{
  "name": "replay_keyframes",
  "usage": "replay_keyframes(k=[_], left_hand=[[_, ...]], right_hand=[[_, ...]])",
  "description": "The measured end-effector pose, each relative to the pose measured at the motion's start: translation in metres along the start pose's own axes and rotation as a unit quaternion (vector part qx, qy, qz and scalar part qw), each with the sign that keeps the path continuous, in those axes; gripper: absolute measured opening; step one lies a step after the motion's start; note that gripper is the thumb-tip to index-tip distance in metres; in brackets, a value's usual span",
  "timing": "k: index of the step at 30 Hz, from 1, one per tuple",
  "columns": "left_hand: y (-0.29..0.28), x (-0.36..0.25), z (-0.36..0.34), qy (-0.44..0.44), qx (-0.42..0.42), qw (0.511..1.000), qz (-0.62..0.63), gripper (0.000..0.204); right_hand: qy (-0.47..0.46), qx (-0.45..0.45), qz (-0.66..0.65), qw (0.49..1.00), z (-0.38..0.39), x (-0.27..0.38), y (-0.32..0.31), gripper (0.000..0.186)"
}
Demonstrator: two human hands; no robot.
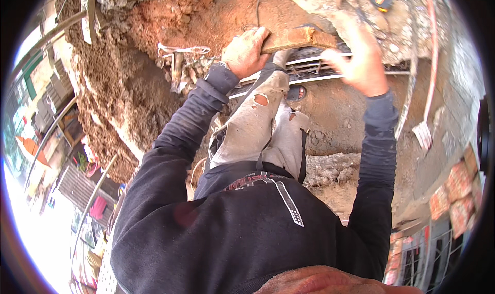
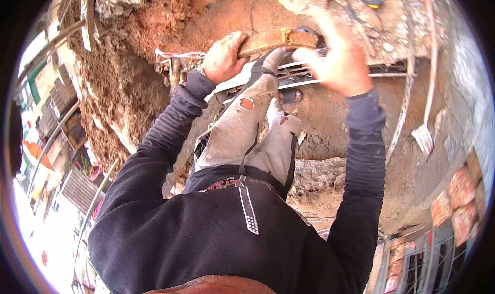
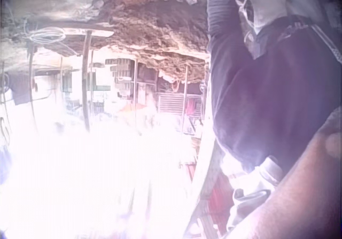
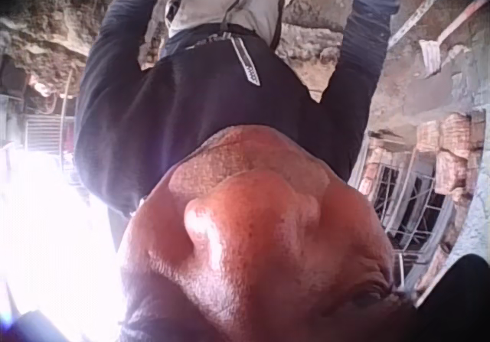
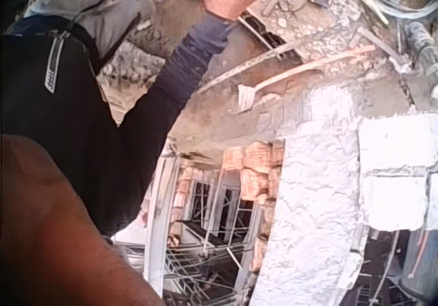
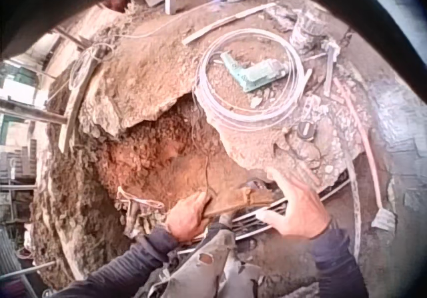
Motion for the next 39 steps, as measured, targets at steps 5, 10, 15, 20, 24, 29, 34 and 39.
replay_keyframes(k=[5,10,15,20,24,29,34,39], left_hand=[[-0.021,-0.080,0.008,0.048,0.054,0.997,0.040,0.043],[0.048,-0.178,0.034,-0.083,0.126,0.933,0.326,0.056],[0.055,-0.247,0.065,0.055,0.247,0.944,0.213,0.045],[0.032,-0.277,0.062,0.335,0.247,0.909,-0.036,0.036],[0.009,-0.341,0.081,0.451,0.224,0.859,-0.094,0.026],[-0.016,-0.381,0.104,0.430,0.308,0.849,-0.016,0.028],[-0.019,-0.360,0.109,0.203,0.279,0.822,0.452,0.023],[-0.031,-0.325,0.097,0.110,0.073,0.731,0.670,0.066]], right_hand=[[0.040,-0.062,0.095,0.993,0.068,0.011,0.012,0.043],[0.266,-0.213,-0.187,0.922,0.158,-0.014,0.027,0.030],[0.268,-0.201,-0.012,0.942,0.272,0.012,-0.025,0.019],[0.201,-0.098,0.138,0.965,0.364,0.067,-0.062,0.037],[0.229,-0.154,0.148,0.950,0.407,0.082,-0.087,0.044],[0.247,-0.019,-0.302,0.920,0.451,0.116,-0.080,0.030],[0.067,-0.082,-0.686,0.720,0.480,0.116,-0.045,0.044],[0.224,-0.362,-0.752,0.503,0.491,0.020,0.014,0.045]])
Point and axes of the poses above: each hand's wrist, its own z-axis away from the middle knuckle, its own y-axis out of the palm, x = y × z, the point moved 5 cm from there along -z, towards the middle knuckle, and after that the axes turned 13 degrees about y, right-handed, at the moved point
